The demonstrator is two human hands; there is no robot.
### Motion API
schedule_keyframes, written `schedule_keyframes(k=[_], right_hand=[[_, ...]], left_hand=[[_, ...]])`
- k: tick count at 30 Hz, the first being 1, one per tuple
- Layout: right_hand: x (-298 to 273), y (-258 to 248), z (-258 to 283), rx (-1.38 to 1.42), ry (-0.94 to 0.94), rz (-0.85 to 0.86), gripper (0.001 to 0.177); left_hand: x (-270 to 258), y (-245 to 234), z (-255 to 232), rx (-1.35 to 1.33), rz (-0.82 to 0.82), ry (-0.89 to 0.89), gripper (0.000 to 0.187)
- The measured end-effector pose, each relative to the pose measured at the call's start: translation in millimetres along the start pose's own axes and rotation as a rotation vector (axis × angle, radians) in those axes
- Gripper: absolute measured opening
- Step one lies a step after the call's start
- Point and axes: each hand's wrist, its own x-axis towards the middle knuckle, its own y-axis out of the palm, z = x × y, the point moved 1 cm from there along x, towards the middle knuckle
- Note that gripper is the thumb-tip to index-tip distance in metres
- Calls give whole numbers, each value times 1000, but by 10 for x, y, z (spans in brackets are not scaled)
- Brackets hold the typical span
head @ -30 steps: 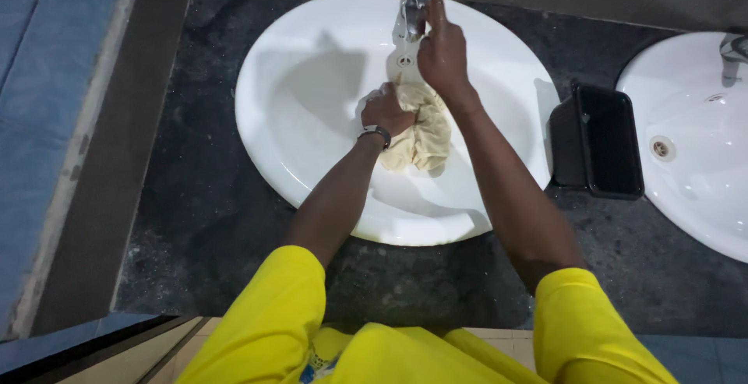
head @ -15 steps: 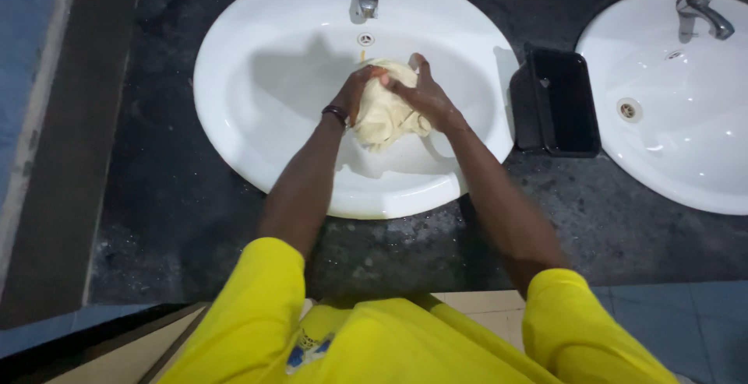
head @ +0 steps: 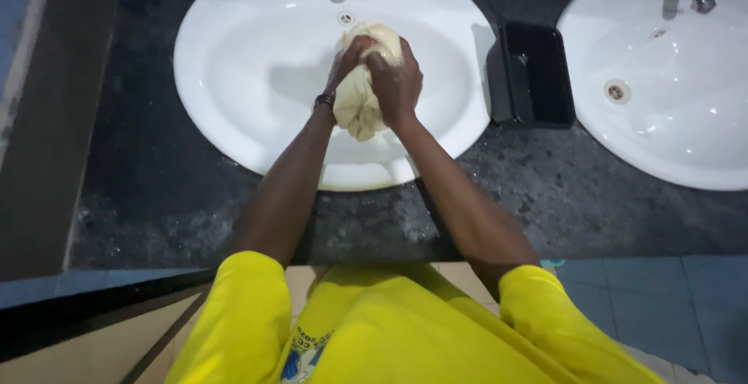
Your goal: The person washes a cloth in a sink by rinsing it under running water, scrubbing it with their hands, and wringing it out before placing a black plastic container in the sink.
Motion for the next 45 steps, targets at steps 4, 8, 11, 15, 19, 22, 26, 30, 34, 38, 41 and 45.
schedule_keyframes(k=[4, 8, 11, 15, 19, 22, 26, 30, 34, 38, 41, 45], right_hand=[[-135, -51, 198, -91, -104, -64, 49], [-264, -236, 201, -119, -169, -58, 46], [-359, -321, 167, -104, -89, -82, 44], [-453, -463, 93, -18, -132, -117, 40], [-507, -534, 31, -1, -226, -124, 36], [-496, -531, 12, -88, -185, -140, 35], [-501, -536, -35, -41, -158, -113, 34], [-536, -533, -136, 129, -40, -150, 49], [-504, -712, -40, 481, 74, -124, 92], [-639, -959, 225, 280, -173, 31, 98], [-686, -1088, 448, 158, -268, 1, 103], [-545, -1258, 577, 328, -299, -62, 101]], left_hand=[[-523, 317, -484, 205, -89, 90, 40], [-677, 488, -487, 798, -105, 492, 26], [-685, 554, -334, 871, -146, 575, 24], [-608, 606, -156, 507, -141, 238, 22], [-512, 649, -97, 688, -183, 385, 30], [-512, 625, -32, 343, -288, 1, 36], [-426, 555, -41, 844, -270, 198, 35], [-473, 676, -127, 783, -286, 27, 50], [-458, 792, -216, 634, -297, 147, 52], [-162, 991, -356, 149, -152, 187, 46], [-369, 1155, -568, 499, -56, 682, 39], [-852, 1419, -1038, 830, 70, 1202, 40]])
